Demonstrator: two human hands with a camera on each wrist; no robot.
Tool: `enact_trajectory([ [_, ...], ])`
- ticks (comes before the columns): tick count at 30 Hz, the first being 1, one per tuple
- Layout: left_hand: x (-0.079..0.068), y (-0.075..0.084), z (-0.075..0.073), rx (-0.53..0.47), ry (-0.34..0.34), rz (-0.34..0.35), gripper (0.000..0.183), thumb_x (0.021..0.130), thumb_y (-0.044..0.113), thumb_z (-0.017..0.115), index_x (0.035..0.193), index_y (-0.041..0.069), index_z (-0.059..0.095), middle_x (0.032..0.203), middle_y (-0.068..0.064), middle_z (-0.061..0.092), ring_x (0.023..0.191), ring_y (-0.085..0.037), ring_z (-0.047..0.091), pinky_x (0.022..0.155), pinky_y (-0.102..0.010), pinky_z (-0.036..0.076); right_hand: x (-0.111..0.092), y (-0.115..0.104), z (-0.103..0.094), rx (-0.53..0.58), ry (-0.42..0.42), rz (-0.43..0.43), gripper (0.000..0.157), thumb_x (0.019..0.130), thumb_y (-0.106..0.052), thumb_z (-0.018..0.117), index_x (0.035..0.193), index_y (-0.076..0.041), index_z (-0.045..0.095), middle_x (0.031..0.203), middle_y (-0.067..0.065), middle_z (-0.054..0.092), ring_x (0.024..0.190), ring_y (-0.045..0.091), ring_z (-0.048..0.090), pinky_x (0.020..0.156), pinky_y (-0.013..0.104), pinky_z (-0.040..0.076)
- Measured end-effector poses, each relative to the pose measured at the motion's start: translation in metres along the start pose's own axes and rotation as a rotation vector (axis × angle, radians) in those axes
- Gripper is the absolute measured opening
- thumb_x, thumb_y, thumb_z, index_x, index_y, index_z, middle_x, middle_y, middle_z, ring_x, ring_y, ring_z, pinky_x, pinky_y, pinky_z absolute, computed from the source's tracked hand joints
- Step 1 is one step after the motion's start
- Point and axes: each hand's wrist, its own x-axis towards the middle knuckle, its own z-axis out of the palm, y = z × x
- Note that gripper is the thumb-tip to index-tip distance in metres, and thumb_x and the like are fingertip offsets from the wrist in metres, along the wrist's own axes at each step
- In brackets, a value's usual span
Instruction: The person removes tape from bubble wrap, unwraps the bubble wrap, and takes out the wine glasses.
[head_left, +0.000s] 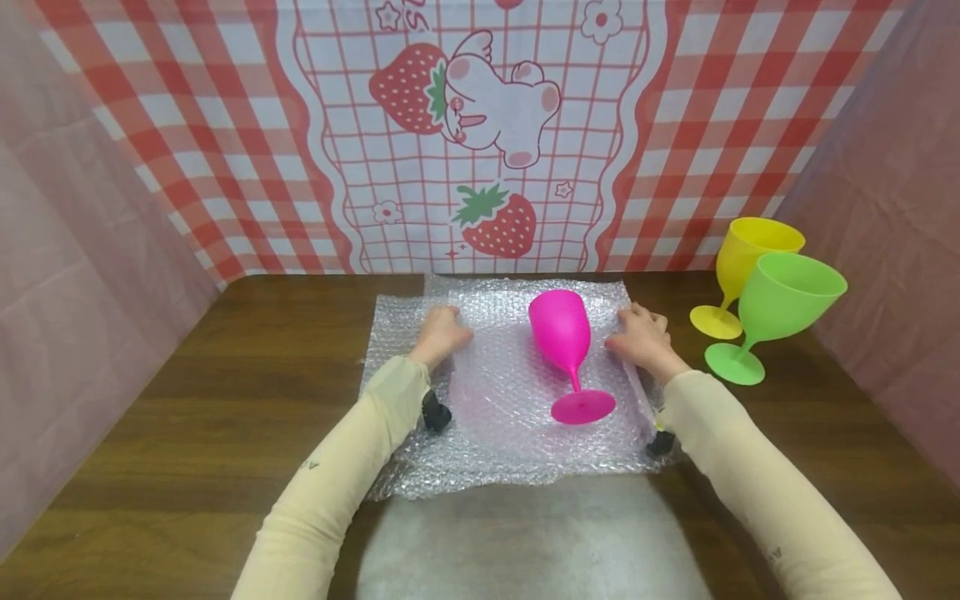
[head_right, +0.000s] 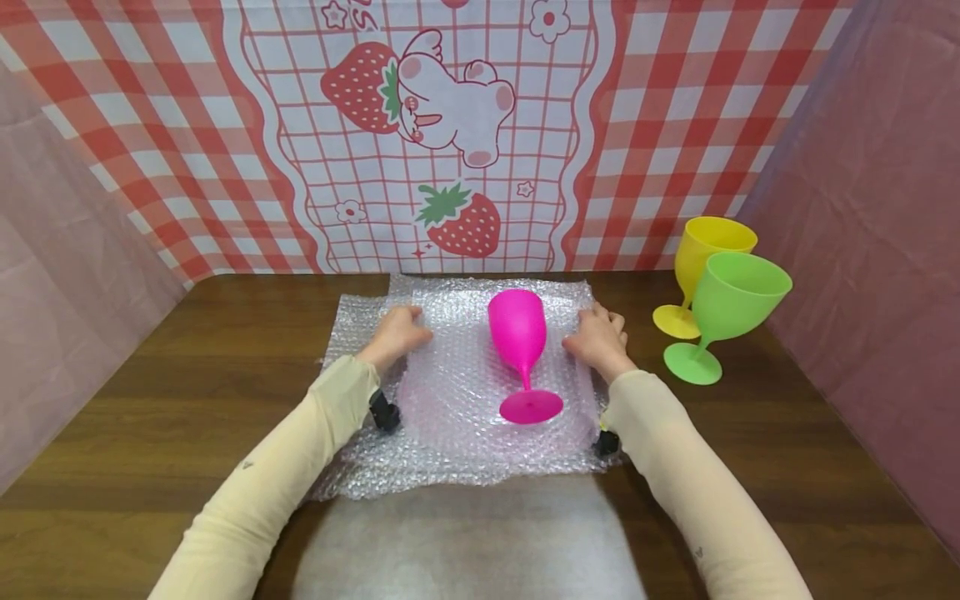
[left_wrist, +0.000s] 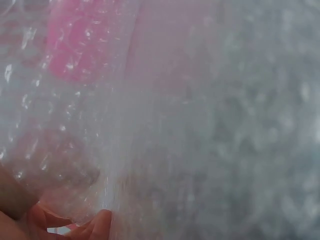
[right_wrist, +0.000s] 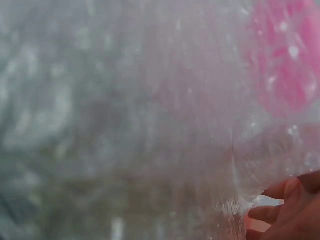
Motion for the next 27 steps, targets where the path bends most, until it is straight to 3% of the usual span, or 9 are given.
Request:
enact_trajectory([
  [9, 0.000, 0.001, 0.000, 0.061, 0.005, 0.041, 0.054, 0.073, 0.010, 0.060, 0.123, -0.009, 0.049, 0.123, -0.026, 0.051, 0.118, -0.038, 0.044, 0.102, -0.040, 0.036, 0.000, 0.001, -0.003, 0.014, -0.015, 0.024, 0.064, 0.079, -0.020, 0.053, 0.133, 0.009, 0.034, 0.141, 0.036, 0.011, 0.125, 0.055, 0.009, 0.097, 0.066, 0.020],
  [19, -0.001, 0.002, 0.000, -0.040, -0.004, -0.016, 0.058, 0.073, 0.010, 0.060, 0.127, -0.006, 0.047, 0.128, -0.024, 0.048, 0.121, -0.036, 0.042, 0.104, -0.040, 0.033, -0.002, -0.001, -0.005, 0.026, 0.003, -0.004, 0.065, 0.078, -0.018, 0.054, 0.132, 0.012, 0.034, 0.140, 0.035, 0.015, 0.123, 0.055, 0.015, 0.098, 0.063, 0.022],
  [27, -0.005, 0.005, -0.005, -0.182, 0.007, 0.070, 0.060, 0.076, 0.006, 0.061, 0.130, -0.008, 0.040, 0.131, -0.024, 0.046, 0.122, -0.036, 0.043, 0.103, -0.041, 0.036, -0.004, -0.011, -0.016, 0.029, 0.013, -0.059, 0.063, 0.083, -0.020, 0.055, 0.131, 0.015, 0.034, 0.138, 0.038, 0.018, 0.123, 0.056, 0.018, 0.101, 0.062, 0.019],
])
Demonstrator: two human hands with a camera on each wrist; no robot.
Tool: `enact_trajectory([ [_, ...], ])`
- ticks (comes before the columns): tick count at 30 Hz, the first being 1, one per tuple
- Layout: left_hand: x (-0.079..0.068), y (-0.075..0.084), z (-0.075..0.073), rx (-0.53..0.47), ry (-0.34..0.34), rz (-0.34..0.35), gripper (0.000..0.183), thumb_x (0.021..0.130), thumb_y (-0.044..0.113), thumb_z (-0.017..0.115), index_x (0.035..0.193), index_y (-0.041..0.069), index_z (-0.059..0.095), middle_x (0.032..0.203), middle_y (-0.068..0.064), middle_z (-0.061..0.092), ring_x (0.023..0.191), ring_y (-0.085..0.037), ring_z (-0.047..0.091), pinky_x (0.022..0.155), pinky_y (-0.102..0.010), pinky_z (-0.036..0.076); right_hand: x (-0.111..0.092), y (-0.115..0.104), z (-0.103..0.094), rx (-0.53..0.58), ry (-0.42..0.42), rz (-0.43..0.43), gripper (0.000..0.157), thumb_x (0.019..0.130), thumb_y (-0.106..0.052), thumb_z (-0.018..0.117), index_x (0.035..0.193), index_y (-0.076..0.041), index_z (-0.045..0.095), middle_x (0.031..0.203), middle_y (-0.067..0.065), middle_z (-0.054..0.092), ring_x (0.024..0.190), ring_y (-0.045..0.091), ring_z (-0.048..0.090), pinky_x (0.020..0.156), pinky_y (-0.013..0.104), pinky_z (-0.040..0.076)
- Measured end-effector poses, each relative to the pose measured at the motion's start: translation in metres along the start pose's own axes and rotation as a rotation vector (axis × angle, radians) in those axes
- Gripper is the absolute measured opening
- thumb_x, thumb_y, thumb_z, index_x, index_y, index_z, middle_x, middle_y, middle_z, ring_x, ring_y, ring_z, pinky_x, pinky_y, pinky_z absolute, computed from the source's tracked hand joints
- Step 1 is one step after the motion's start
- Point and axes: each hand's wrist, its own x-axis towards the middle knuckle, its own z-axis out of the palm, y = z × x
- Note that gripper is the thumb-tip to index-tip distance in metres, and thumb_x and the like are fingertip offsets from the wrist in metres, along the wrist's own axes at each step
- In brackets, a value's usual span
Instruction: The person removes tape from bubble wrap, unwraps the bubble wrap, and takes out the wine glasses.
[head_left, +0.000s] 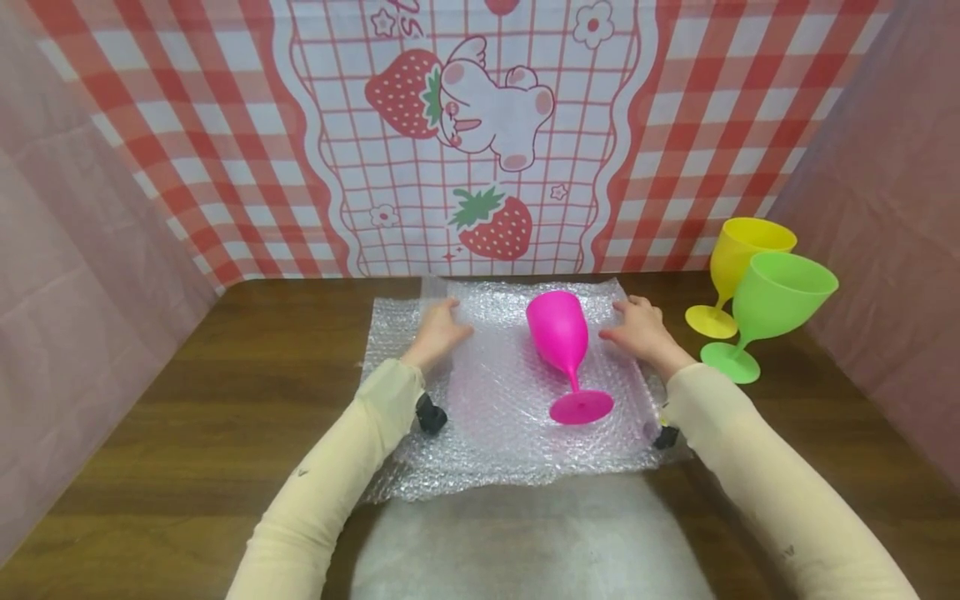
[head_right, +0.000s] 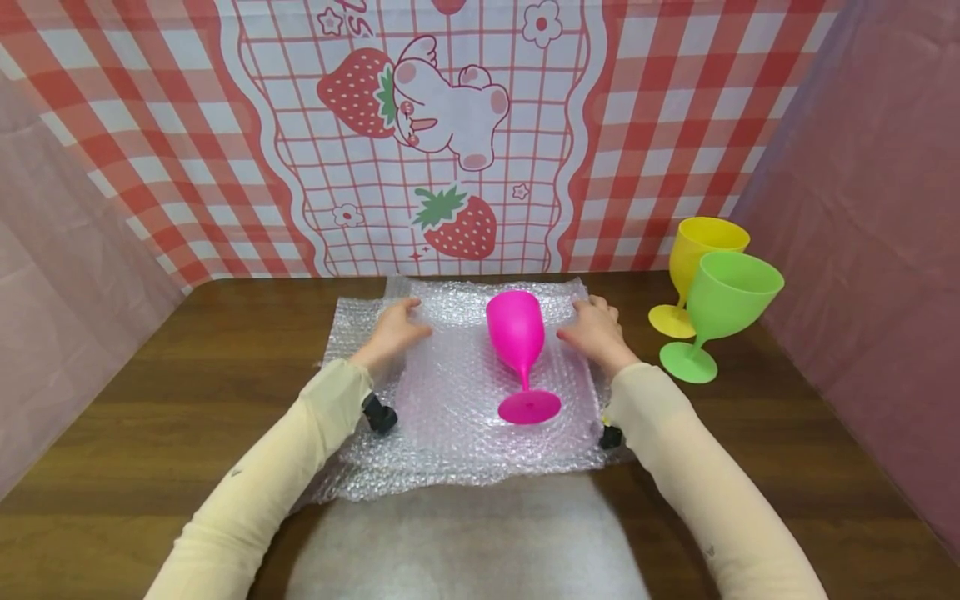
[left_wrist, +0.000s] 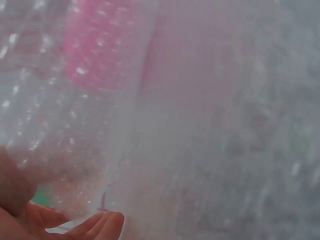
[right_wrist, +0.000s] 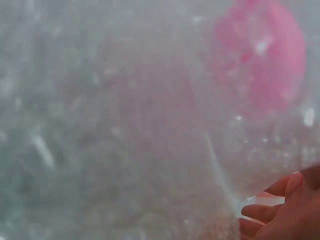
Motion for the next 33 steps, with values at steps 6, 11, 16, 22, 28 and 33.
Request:
enact_trajectory([
  [6, -0.003, 0.006, -0.007, -0.002, 0.002, -0.006, 0.064, 0.076, 0.010, 0.064, 0.133, -0.005, 0.038, 0.131, -0.023, 0.047, 0.120, -0.035, 0.045, 0.101, -0.042, 0.037, -0.004, -0.018, -0.011, -0.018, 0.059, -0.073, 0.061, 0.085, -0.021, 0.054, 0.132, 0.011, 0.034, 0.142, 0.033, 0.017, 0.126, 0.052, 0.017, 0.102, 0.061, 0.022],
  [11, -0.004, 0.008, -0.009, -0.021, 0.022, -0.024, 0.070, 0.074, 0.008, 0.063, 0.135, -0.004, 0.033, 0.128, -0.025, 0.048, 0.117, -0.036, 0.048, 0.098, -0.043, 0.040, -0.005, -0.040, -0.013, -0.078, 0.096, -0.219, 0.060, 0.086, -0.019, 0.055, 0.134, 0.009, 0.033, 0.139, 0.029, 0.026, 0.128, 0.044, 0.026, 0.104, 0.056, 0.026],
  [16, -0.007, 0.008, -0.008, -0.024, 0.030, -0.003, 0.068, 0.071, 0.002, 0.059, 0.134, -0.006, 0.034, 0.127, -0.026, 0.048, 0.113, -0.037, 0.050, 0.096, -0.043, 0.042, -0.005, -0.055, -0.001, -0.058, 0.026, -0.297, 0.068, 0.086, -0.030, 0.058, 0.137, 0.005, 0.030, 0.137, 0.025, 0.033, 0.126, 0.040, 0.033, 0.103, 0.054, 0.029],
  [22, -0.009, 0.007, -0.004, -0.042, 0.025, -0.016, 0.067, 0.072, -0.001, 0.058, 0.134, -0.006, 0.035, 0.128, -0.024, 0.048, 0.117, -0.037, 0.047, 0.098, -0.042, 0.041, -0.004, -0.062, 0.015, -0.027, -0.057, -0.275, 0.087, 0.079, -0.047, 0.063, 0.140, 0.002, 0.024, 0.137, 0.025, 0.032, 0.119, 0.039, 0.040, 0.093, 0.053, 0.040],
  [28, -0.010, 0.006, -0.003, -0.063, 0.023, -0.040, 0.068, 0.072, -0.001, 0.057, 0.136, -0.004, 0.033, 0.131, -0.023, 0.046, 0.120, -0.036, 0.044, 0.101, -0.041, 0.038, -0.001, -0.062, 0.022, 0.040, -0.090, -0.206, 0.100, 0.073, -0.053, 0.067, 0.143, -0.004, 0.016, 0.137, 0.023, 0.031, 0.115, 0.037, 0.044, 0.086, 0.052, 0.046],
  [33, -0.010, 0.004, -0.003, -0.052, 0.029, -0.037, 0.068, 0.071, -0.001, 0.057, 0.135, -0.004, 0.034, 0.131, -0.024, 0.046, 0.121, -0.036, 0.043, 0.102, -0.041, 0.036, 0.001, -0.061, 0.025, 0.108, -0.109, -0.179, 0.105, 0.070, -0.050, 0.070, 0.144, -0.005, 0.010, 0.136, 0.024, 0.031, 0.113, 0.038, 0.045, 0.086, 0.052, 0.046],
])
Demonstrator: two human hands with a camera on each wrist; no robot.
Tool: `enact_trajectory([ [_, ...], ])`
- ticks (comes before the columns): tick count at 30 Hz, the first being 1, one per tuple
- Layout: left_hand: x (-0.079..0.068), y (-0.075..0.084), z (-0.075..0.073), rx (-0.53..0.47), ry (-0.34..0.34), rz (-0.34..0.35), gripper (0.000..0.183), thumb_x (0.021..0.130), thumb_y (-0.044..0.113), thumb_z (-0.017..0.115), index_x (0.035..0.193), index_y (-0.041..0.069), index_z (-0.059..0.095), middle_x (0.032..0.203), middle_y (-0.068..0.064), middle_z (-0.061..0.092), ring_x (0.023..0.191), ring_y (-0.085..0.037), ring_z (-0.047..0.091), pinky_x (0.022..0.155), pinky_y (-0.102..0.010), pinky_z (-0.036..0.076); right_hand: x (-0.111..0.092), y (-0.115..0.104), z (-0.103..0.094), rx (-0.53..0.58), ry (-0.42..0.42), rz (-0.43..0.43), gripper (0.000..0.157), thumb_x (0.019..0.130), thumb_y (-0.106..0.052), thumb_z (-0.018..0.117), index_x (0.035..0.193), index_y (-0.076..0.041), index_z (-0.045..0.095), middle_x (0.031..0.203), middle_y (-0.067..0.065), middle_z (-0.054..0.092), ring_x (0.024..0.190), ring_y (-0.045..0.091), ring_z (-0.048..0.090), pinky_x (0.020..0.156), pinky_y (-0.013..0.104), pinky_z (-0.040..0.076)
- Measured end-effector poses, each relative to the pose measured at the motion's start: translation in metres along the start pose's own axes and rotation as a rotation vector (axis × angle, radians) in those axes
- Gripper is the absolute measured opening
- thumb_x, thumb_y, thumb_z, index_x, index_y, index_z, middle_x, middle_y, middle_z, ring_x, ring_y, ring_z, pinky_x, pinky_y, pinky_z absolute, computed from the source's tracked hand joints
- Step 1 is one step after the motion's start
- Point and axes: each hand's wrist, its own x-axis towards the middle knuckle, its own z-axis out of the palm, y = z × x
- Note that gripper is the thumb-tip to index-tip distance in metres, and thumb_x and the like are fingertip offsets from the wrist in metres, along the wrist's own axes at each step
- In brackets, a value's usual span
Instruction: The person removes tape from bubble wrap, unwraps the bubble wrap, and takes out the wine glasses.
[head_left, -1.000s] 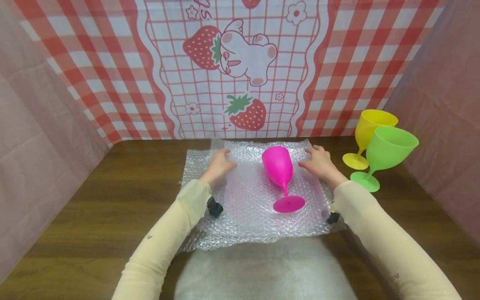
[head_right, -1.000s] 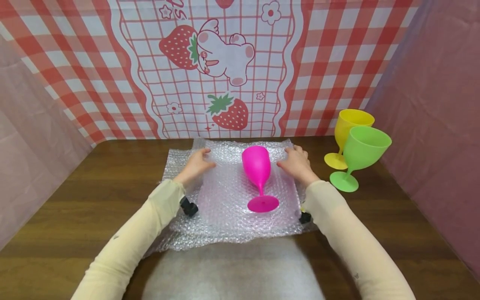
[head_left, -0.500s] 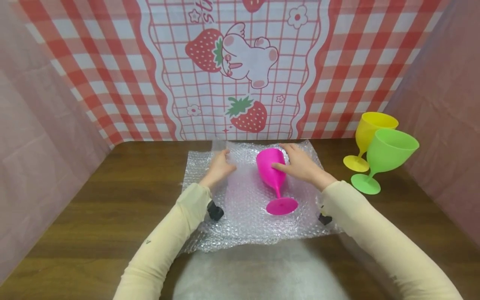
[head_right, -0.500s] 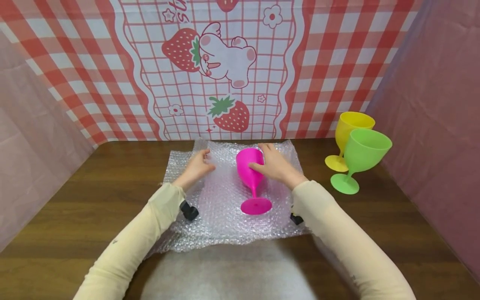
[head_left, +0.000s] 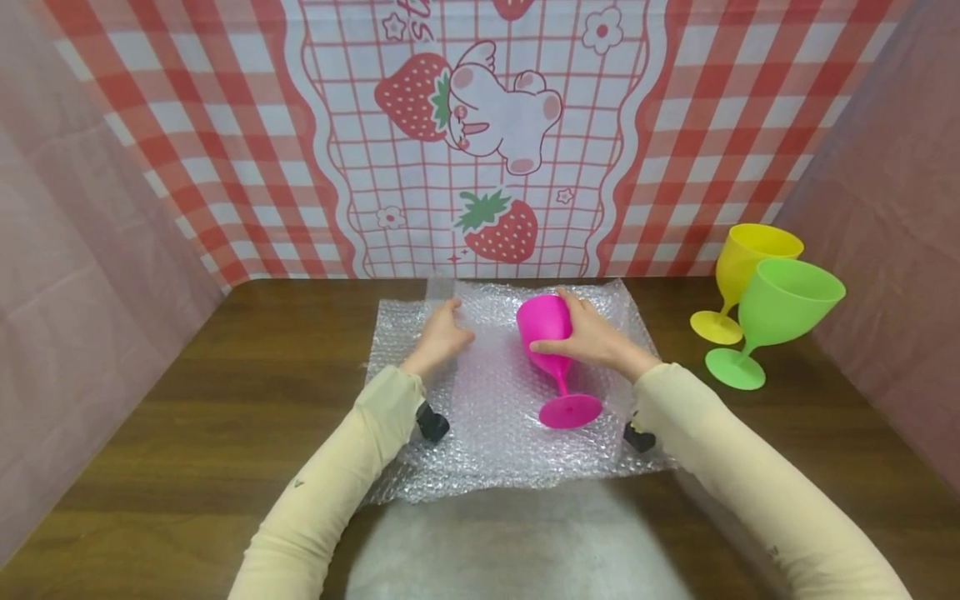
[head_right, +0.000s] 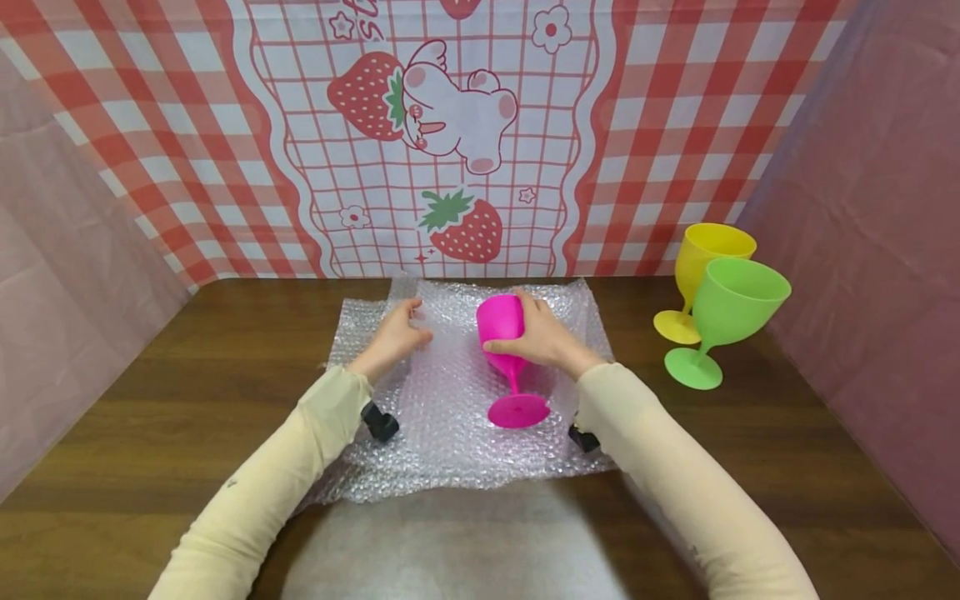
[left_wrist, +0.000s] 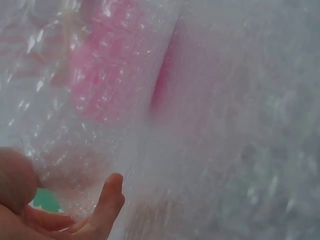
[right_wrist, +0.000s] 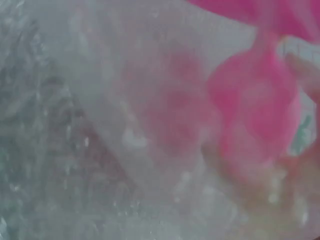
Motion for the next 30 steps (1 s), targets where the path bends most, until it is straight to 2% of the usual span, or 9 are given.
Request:
enact_trajectory([
  [8, -0.001, 0.001, 0.000, 0.000, 0.005, 0.017, 0.067, 0.070, -0.003, 0.056, 0.134, -0.006, 0.035, 0.128, -0.025, 0.048, 0.119, -0.036, 0.045, 0.101, -0.041, 0.037, -0.001, 0.003, -0.001, 0.072, 0.035, 0.013, 0.105, 0.070, -0.046, 0.072, 0.144, -0.006, 0.010, 0.137, 0.022, 0.029, 0.112, 0.038, 0.046, 0.084, 0.051, 0.047],
  [15, -0.001, 0.000, 0.000, 0.004, 0.009, 0.009, 0.067, 0.070, -0.002, 0.055, 0.134, -0.006, 0.035, 0.126, -0.024, 0.049, 0.117, -0.035, 0.047, 0.100, -0.040, 0.038, -0.009, 0.003, -0.009, 0.175, 0.172, 0.013, 0.100, 0.072, -0.041, 0.072, 0.144, -0.011, 0.010, 0.138, 0.022, 0.025, 0.113, 0.039, 0.043, 0.085, 0.053, 0.046],
  [22, -0.002, 0.000, 0.001, -0.027, 0.002, -0.022, 0.069, 0.069, -0.003, 0.054, 0.135, -0.005, 0.034, 0.127, -0.023, 0.049, 0.114, -0.034, 0.049, 0.095, -0.039, 0.043, -0.020, 0.006, -0.019, 0.201, 0.323, 0.010, 0.101, 0.072, -0.042, 0.072, 0.144, -0.013, 0.008, 0.137, 0.019, 0.024, 0.116, 0.037, 0.040, 0.086, 0.053, 0.046],
  [30, -0.003, -0.001, 0.001, -0.030, 0.005, -0.025, 0.069, 0.069, -0.003, 0.053, 0.135, -0.005, 0.034, 0.126, -0.024, 0.049, 0.113, -0.034, 0.049, 0.094, -0.038, 0.044, -0.035, 0.009, -0.027, 0.258, 0.473, -0.102, 0.096, 0.072, -0.029, 0.075, 0.140, -0.014, 0.009, 0.134, 0.015, 0.021, 0.112, 0.034, 0.041, 0.084, 0.052, 0.047],
])
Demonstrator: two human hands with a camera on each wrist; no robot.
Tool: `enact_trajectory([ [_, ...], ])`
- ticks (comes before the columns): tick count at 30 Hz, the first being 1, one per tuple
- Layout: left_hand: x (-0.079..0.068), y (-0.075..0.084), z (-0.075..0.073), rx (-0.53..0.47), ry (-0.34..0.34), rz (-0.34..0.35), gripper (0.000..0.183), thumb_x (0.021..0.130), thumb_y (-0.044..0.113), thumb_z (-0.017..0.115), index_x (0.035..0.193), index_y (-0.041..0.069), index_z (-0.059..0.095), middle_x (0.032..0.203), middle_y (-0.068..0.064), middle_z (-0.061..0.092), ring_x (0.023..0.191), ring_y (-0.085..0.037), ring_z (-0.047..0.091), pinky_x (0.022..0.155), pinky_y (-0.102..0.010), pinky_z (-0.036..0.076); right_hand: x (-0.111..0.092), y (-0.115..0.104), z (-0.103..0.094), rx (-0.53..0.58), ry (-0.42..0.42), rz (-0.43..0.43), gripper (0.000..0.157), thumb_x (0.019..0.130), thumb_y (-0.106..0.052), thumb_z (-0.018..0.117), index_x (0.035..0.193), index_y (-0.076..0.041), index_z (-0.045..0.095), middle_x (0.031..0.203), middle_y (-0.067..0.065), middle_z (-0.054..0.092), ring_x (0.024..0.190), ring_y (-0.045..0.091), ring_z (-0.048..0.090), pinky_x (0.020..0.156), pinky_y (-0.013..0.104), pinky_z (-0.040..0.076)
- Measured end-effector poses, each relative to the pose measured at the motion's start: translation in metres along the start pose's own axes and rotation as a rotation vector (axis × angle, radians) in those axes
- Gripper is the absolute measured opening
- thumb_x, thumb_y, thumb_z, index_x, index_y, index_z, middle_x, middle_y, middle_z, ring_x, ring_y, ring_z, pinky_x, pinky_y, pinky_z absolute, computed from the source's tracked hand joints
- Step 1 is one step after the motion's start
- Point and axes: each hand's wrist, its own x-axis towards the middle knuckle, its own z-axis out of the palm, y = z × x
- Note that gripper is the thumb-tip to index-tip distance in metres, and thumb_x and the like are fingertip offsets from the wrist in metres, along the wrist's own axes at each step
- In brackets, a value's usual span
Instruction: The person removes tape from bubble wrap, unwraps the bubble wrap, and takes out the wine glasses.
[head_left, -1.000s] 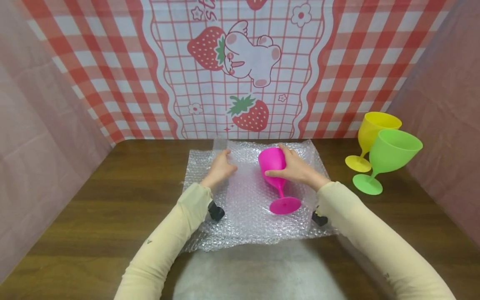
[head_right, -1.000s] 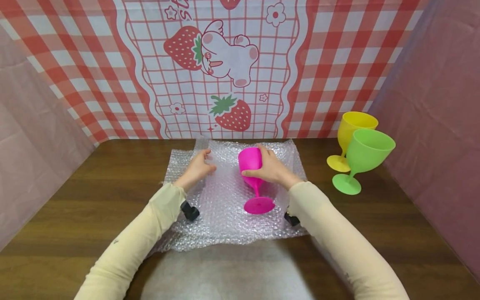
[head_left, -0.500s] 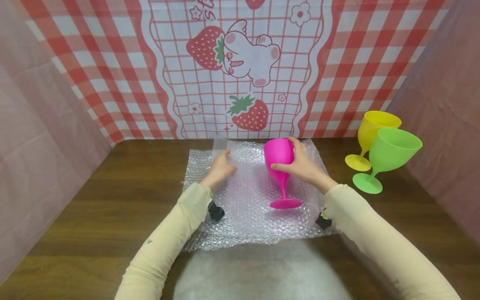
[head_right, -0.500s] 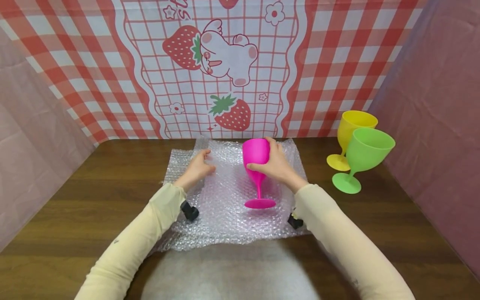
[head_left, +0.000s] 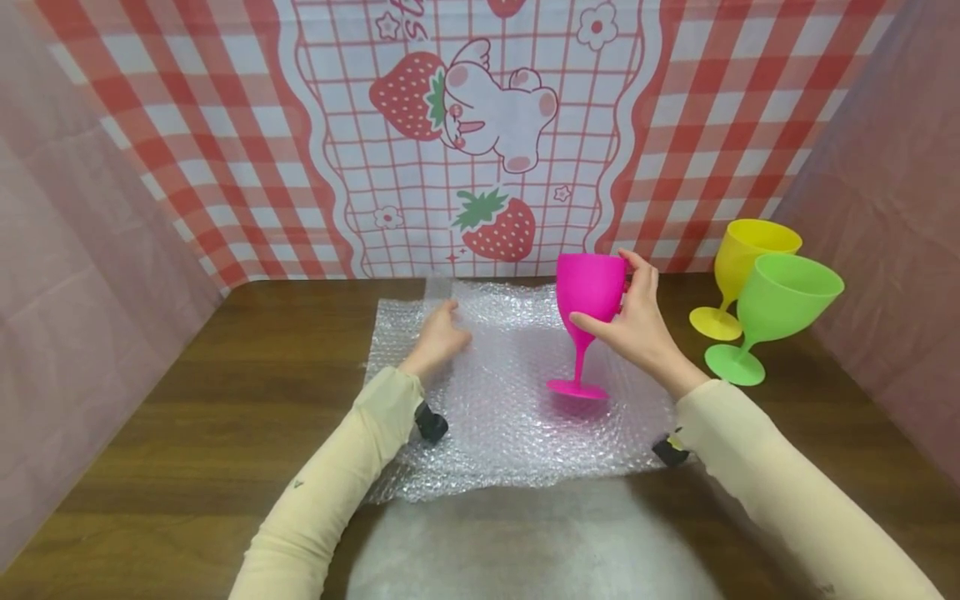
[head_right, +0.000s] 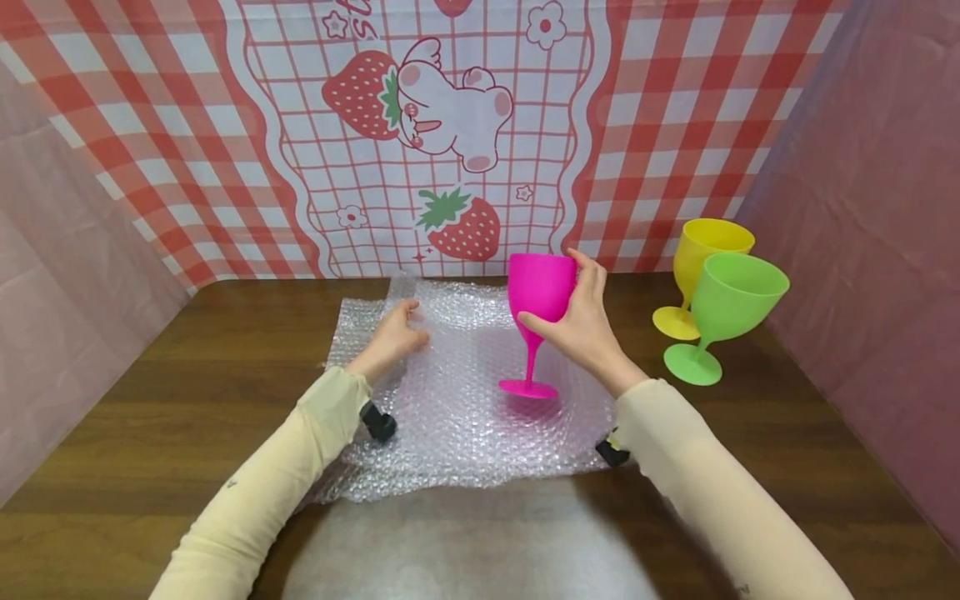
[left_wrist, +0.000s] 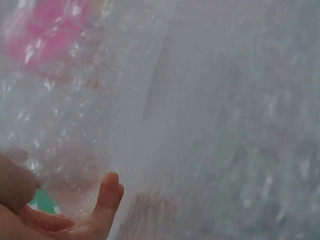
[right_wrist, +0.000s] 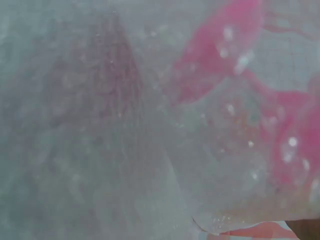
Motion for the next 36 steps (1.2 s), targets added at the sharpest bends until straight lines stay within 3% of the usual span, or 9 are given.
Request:
enact_trajectory([
  [4, 0.001, -0.001, 0.001, -0.006, 0.006, -0.004, 0.069, 0.069, -0.003, 0.053, 0.135, -0.004, 0.034, 0.127, -0.024, 0.049, 0.115, -0.034, 0.049, 0.095, -0.039, 0.043, -0.007, 0.000, -0.004, 0.047, 0.055, -0.060, 0.095, 0.073, -0.023, 0.075, 0.139, -0.017, 0.007, 0.132, 0.013, 0.022, 0.108, 0.030, 0.042, 0.082, 0.046, 0.049],
  [10, 0.001, -0.001, 0.002, -0.004, -0.001, -0.018, 0.068, 0.070, -0.003, 0.053, 0.135, -0.003, 0.034, 0.127, -0.023, 0.049, 0.116, -0.034, 0.047, 0.097, -0.039, 0.041, -0.015, -0.002, -0.015, 0.089, 0.140, -0.134, 0.096, 0.071, -0.014, 0.076, 0.138, -0.025, 0.008, 0.135, 0.007, 0.026, 0.106, 0.018, 0.043, 0.077, 0.017, 0.046],
  [12, 0.000, -0.001, 0.002, 0.006, -0.008, -0.024, 0.067, 0.072, -0.002, 0.054, 0.135, -0.003, 0.033, 0.127, -0.022, 0.049, 0.116, -0.034, 0.047, 0.098, -0.039, 0.041, -0.016, -0.002, -0.019, 0.124, 0.164, -0.150, 0.097, 0.070, -0.011, 0.076, 0.137, -0.027, 0.008, 0.134, 0.005, 0.027, 0.107, 0.015, 0.043, 0.077, 0.013, 0.046],
  [19, -0.001, 0.000, 0.000, 0.019, -0.028, -0.033, 0.066, 0.074, 0.000, 0.054, 0.136, -0.004, 0.032, 0.128, -0.022, 0.048, 0.116, -0.034, 0.047, 0.098, -0.040, 0.041, -0.018, 0.001, -0.033, 0.228, 0.261, -0.184, 0.096, 0.069, -0.003, 0.074, 0.137, -0.021, 0.009, 0.134, 0.001, 0.030, 0.111, 0.013, 0.044, 0.089, 0.020, 0.046],
  [28, 0.001, -0.001, 0.000, -0.002, -0.047, -0.038, 0.069, 0.074, 0.001, 0.056, 0.138, -0.002, 0.029, 0.128, -0.023, 0.047, 0.114, -0.033, 0.048, 0.096, -0.039, 0.042, -0.027, 0.003, -0.058, 0.326, 0.349, -0.239, 0.089, 0.068, 0.006, 0.070, 0.133, -0.018, 0.015, 0.133, 0.003, 0.032, 0.114, 0.019, 0.044, 0.084, 0.013, 0.046],
  [36, 0.002, -0.002, 0.000, 0.008, -0.040, -0.039, 0.070, 0.073, 0.002, 0.056, 0.138, -0.001, 0.030, 0.126, -0.022, 0.049, 0.111, -0.031, 0.050, 0.097, -0.038, 0.042, -0.046, 0.009, -0.077, 0.237, 0.457, -0.317, 0.088, 0.063, 0.006, 0.073, 0.131, -0.013, 0.021, 0.131, 0.008, 0.038, 0.110, 0.021, 0.049, 0.081, 0.015, 0.048],
])
